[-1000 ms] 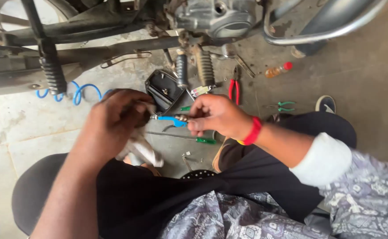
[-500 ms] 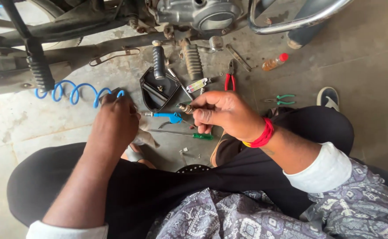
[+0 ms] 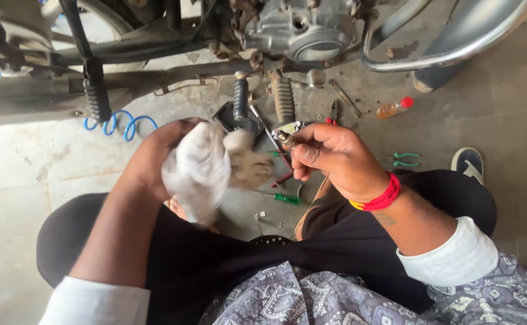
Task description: The person sits on the floor beside a motorcycle and cleans a spark plug by wiping it with a cloth. They then use a screwdriver near the engine, wipe engine parts, and work the spark plug back into the engine area by hand.
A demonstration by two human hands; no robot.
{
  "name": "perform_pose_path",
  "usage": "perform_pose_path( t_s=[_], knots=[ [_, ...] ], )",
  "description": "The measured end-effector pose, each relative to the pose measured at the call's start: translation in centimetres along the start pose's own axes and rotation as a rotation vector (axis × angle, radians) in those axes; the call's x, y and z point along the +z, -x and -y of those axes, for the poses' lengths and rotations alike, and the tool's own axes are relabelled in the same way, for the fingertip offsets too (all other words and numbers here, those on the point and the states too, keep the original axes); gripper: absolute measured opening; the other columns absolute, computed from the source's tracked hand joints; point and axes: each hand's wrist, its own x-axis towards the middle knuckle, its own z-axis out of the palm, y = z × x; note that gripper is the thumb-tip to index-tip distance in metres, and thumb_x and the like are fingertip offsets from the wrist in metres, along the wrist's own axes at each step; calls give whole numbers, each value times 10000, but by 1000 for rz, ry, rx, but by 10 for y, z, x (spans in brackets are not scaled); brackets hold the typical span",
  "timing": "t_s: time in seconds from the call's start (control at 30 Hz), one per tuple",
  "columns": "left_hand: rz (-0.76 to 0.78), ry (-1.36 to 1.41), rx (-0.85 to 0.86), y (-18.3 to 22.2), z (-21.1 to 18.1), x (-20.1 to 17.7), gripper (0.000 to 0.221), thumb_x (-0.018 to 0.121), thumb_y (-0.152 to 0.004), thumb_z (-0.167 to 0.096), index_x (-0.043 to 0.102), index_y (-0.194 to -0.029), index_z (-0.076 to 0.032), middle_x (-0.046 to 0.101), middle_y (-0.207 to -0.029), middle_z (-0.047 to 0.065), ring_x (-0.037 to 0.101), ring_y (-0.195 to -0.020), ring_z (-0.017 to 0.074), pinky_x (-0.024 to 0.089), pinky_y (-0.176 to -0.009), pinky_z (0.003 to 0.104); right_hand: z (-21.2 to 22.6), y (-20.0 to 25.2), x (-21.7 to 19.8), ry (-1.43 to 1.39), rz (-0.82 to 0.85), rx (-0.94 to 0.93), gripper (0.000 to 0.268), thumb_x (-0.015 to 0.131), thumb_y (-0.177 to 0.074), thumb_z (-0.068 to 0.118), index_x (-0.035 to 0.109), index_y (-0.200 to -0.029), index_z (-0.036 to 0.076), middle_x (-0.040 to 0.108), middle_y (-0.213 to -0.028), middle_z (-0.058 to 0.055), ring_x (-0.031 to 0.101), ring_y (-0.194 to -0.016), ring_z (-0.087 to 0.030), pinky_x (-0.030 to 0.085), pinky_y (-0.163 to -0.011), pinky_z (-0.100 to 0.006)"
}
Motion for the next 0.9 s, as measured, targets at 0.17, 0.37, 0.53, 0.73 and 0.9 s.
perform_pose_path(
  t_s=[0.17, 0.37, 0.53, 0.73, 0.9],
  knots=[
    [76, -331, 259, 19, -5, 23, 227, 595, -961, -205, 660, -1110, -45, 723, -969, 130, 706, -873, 279, 577, -770, 457, 4, 1, 2, -157, 12, 19, 206, 639, -997, 121, 666, -1147, -19, 691, -900, -72, 666, -795, -150, 556, -745, -300],
    [249, 200, -21, -31, 31, -7, 256, 540, -974, -228, 630, -1070, -8, 714, -921, 137, 676, -736, 260, 571, -672, 417, -5, -6, 1, -103, 5, 82, 215, 624, -1025, 134, 672, -1146, -38, 675, -875, -64, 643, -777, -137, 543, -713, -296],
    [371, -19, 40, -16, 32, 33, 254, 551, -996, -125, 593, -1219, -11, 700, -1034, 141, 686, -809, 241, 553, -710, 384, -16, -17, 12, -77, -34, 80, 208, 617, -999, 119, 658, -1159, -7, 696, -903, -58, 643, -773, -125, 551, -732, -287],
    [306, -439, 93, -24, 65, 54, 286, 553, -929, -80, 645, -1199, -65, 729, -1009, 71, 704, -846, 178, 580, -716, 355, -63, -33, 11, -54, -40, -107, 226, 626, -1027, 74, 636, -1229, -25, 686, -1067, -60, 654, -951, -110, 549, -864, -282],
    [59, -1037, 342, -25, 66, 50, 191, 624, -942, -155, 723, -1030, -18, 768, -838, 75, 723, -721, 214, 576, -675, 354, -39, -34, 11, -255, -88, -93, 218, 584, -1008, 82, 607, -1208, -3, 697, -1262, -47, 671, -1006, -82, 570, -900, -267]
  ],
)
